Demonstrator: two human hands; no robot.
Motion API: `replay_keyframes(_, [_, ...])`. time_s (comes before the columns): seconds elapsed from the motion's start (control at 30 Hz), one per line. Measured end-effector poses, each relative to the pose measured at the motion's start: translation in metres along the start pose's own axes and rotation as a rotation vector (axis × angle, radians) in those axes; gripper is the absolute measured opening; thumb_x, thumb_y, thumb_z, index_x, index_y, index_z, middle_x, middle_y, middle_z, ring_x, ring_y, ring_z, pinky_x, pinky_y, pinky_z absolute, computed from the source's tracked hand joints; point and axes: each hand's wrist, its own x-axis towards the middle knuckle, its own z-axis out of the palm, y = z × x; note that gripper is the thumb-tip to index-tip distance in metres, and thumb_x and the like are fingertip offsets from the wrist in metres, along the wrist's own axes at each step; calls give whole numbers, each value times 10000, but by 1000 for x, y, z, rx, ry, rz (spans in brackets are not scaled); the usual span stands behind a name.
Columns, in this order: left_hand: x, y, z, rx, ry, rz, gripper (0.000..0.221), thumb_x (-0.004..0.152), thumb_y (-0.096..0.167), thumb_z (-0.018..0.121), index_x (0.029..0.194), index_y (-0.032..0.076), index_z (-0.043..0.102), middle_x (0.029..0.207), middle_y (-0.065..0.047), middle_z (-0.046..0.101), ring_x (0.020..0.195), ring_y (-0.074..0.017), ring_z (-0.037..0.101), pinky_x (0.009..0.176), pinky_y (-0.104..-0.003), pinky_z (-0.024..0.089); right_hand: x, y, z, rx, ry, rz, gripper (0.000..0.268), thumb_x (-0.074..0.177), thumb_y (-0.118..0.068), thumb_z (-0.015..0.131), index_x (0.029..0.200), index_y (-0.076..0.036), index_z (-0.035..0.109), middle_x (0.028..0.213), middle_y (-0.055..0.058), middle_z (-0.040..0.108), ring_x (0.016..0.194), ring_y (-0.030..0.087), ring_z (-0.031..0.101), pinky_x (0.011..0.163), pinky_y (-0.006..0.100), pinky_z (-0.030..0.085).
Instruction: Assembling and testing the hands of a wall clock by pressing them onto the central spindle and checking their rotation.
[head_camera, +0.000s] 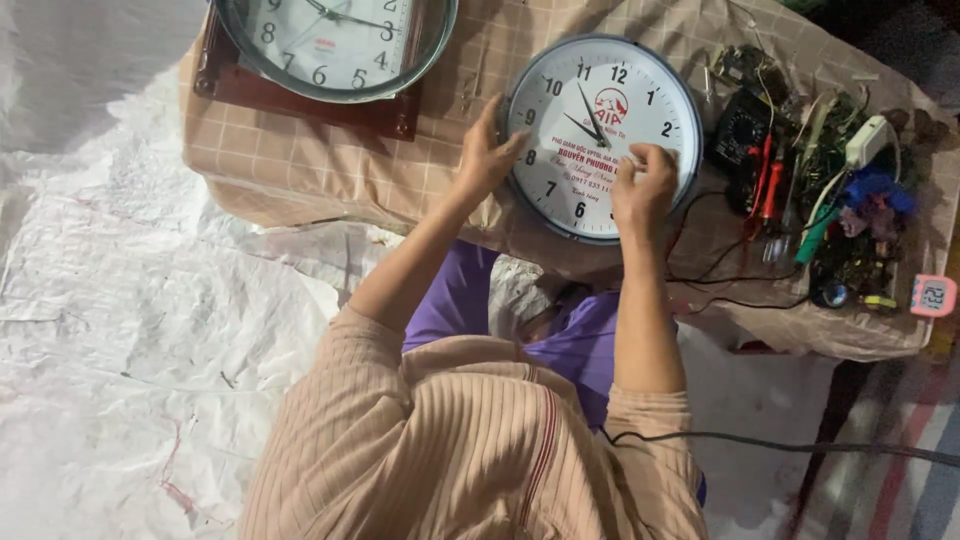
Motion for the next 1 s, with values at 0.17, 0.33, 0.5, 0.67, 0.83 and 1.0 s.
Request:
replay_keyframes(0.17, [-6,-11,15,-240,98,-72,614,848,103,726,1432,38,549,1240,-307,679,1181,-470,656,971,-568,562,-23,18,-34,-457,53,-50,313,815,-160,862,1091,-143,716,1106,59,601,1035,293,593,840,465,491])
replay_keyframes(0.33, [-9,-3,23,-514,117,76,584,886,-37,581,1464,-40,503,1344,-349,583,1316,-462,538,1073,-588,463,-38,39,-35,-394,85,86,472,844,-113,851,1269,-119,645,1261,137,501,1142,365,526,886,520,515])
replay_keyframes(0.5, [-16,15,11,-609,-18,38,567,965,-64,499,1514,52,419,1485,-210,536,1326,-291,551,1137,-415,473,-41,31,-38,-144,74,120,535,784,137,724,1277,-8,576,1228,214,594,1126,397,570,1006,511,440])
replay_keyframes(0.67, [-7,-4,10,-652,22,31,584,961,-51,554,1523,25,415,1511,-210,511,1341,-299,535,1147,-400,446,-38,26,-33,-183,80,190,520,824,101,733,1299,-56,590,1297,198,568,1207,387,519,1045,529,397])
replay_keyframes(0.83, [-1,-13,11,-636,49,-38,609,952,-30,581,1533,43,414,1535,-203,504,1335,-302,542,1129,-397,452,-37,34,-26,-125,52,228,483,850,124,691,1289,-48,586,1324,186,530,1216,384,526,1058,489,439])
replay_keyframes(1.0, [-1,-2,12,-438,99,-200,642,952,46,580,1555,93,366,1564,-245,464,1343,-352,556,1076,-402,533,-40,59,-12,-17,94,158,481,839,144,617,1301,19,564,1233,239,638,1095,416,626,1000,474,478])
